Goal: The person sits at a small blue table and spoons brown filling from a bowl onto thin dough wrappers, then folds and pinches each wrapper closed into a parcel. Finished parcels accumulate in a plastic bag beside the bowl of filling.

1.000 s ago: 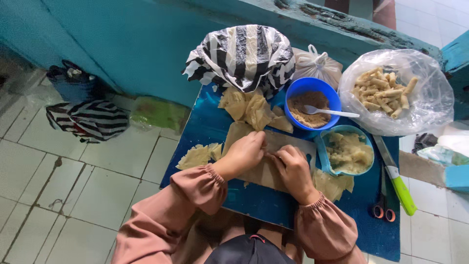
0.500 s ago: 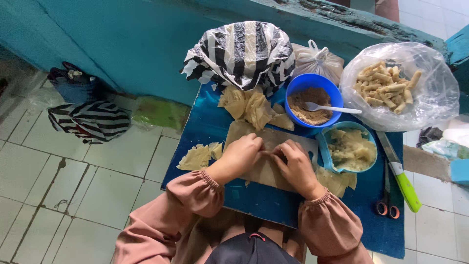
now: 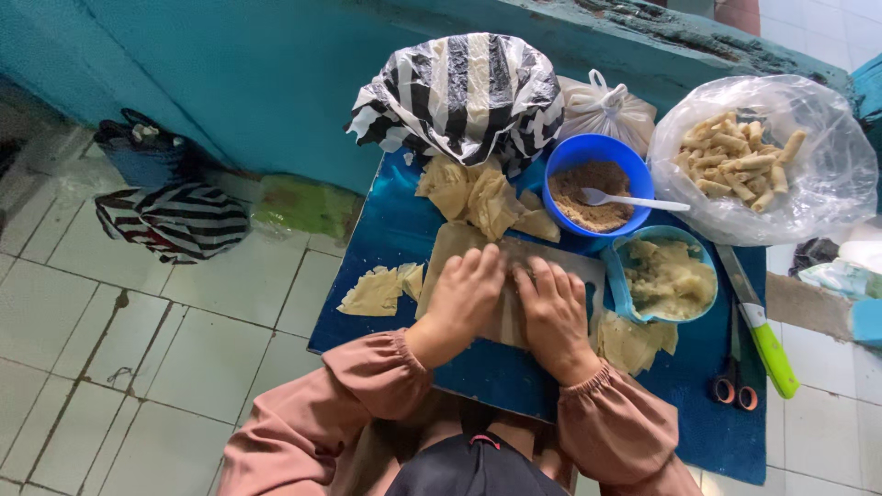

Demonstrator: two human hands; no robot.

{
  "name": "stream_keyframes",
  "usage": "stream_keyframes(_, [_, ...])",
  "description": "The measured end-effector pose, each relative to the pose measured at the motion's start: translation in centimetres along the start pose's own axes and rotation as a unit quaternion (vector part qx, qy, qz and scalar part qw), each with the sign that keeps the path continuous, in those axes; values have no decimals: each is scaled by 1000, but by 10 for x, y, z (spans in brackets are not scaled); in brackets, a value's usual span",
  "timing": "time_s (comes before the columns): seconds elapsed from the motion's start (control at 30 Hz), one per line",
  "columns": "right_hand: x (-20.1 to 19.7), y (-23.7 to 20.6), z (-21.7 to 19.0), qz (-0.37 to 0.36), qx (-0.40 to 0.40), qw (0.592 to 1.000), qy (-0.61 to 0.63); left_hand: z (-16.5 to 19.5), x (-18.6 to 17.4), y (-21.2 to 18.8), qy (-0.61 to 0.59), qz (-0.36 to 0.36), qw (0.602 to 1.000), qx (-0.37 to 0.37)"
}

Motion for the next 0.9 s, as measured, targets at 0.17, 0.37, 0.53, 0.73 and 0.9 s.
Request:
stream_keyframes(0.17, [1,16,3,17,-18,999,-27,-37,-34,-11,-67,48,992,-97])
stream_keyframes(0.37, [-32,29,31,104,23,994,25,-63,-79,-50,-175,99,967,-154])
stream_keyframes(0.53, [-105,39,133,242,11,970,-21,-81,-91,-79,-169,97,961,-198])
stream_keyframes(0.73, [-118,53,183,190,104,966,-143,-108,-79,-109,-149,121,942,-276])
stream_keyframes(0.9, [-57,58,22,75,-106,975,182,-129,-67,-118,-123,117,930,-325])
Point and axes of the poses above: each hand's wrist, its own y-axis towards the middle knuckle, its own x-axis out of the palm, z = x × y, the point moved 9 cm from there along y, towards the middle knuckle, and after that the axes turned 2 degrees about x, right-handed, at the moved point
